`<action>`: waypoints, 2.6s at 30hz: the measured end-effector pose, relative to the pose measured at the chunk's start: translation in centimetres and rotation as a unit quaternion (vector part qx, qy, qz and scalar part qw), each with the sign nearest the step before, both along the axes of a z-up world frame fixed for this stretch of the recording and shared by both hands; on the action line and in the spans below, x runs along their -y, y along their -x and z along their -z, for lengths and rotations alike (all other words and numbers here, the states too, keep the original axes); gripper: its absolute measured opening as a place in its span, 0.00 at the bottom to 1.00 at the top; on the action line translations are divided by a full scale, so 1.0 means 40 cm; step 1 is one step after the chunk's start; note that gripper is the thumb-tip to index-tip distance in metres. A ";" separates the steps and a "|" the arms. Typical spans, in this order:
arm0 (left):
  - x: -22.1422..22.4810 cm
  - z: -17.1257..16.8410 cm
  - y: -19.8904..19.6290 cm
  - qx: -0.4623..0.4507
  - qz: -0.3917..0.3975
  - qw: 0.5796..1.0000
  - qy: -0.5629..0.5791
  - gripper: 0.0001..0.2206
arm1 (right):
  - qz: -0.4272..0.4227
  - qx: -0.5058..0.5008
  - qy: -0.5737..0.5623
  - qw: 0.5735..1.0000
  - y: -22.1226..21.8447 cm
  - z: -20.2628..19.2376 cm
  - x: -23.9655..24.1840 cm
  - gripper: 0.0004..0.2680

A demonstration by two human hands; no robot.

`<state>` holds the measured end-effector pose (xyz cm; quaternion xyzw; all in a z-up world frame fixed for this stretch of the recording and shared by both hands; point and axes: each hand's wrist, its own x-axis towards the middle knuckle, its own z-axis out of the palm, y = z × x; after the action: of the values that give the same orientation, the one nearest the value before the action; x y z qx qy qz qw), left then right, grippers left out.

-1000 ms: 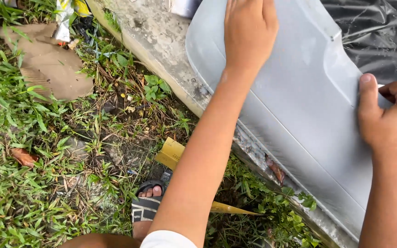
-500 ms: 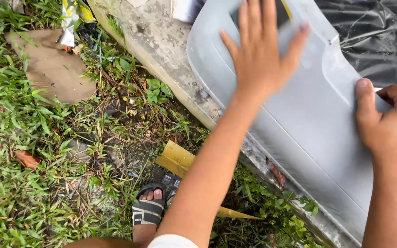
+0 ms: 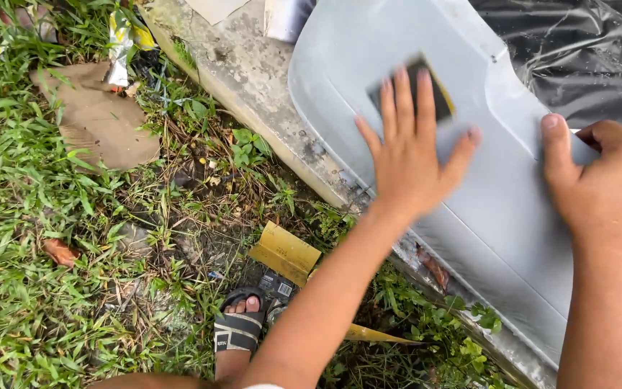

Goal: Sanding a car bumper with sandpaper and water to smooth the surface.

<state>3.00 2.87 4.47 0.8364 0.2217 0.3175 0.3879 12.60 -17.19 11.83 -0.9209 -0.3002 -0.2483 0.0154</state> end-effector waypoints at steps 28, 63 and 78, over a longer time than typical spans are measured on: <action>-0.415 -0.125 -0.270 -0.066 -0.008 0.989 0.134 0.31 | 0.182 0.085 0.105 0.974 0.028 -0.024 -0.049 0.26; 0.009 -0.017 -0.022 0.056 -0.071 0.996 0.014 0.28 | 0.110 0.172 0.128 0.971 0.033 0.003 -0.002 0.23; -0.135 -0.052 -0.112 0.045 -0.138 0.989 0.016 0.27 | 0.166 0.098 0.119 0.974 0.030 -0.029 -0.048 0.26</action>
<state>7.48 8.26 6.53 0.7763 0.3226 0.4015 0.3634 11.38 -15.26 12.98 -0.9242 -0.1709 -0.2992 -0.1649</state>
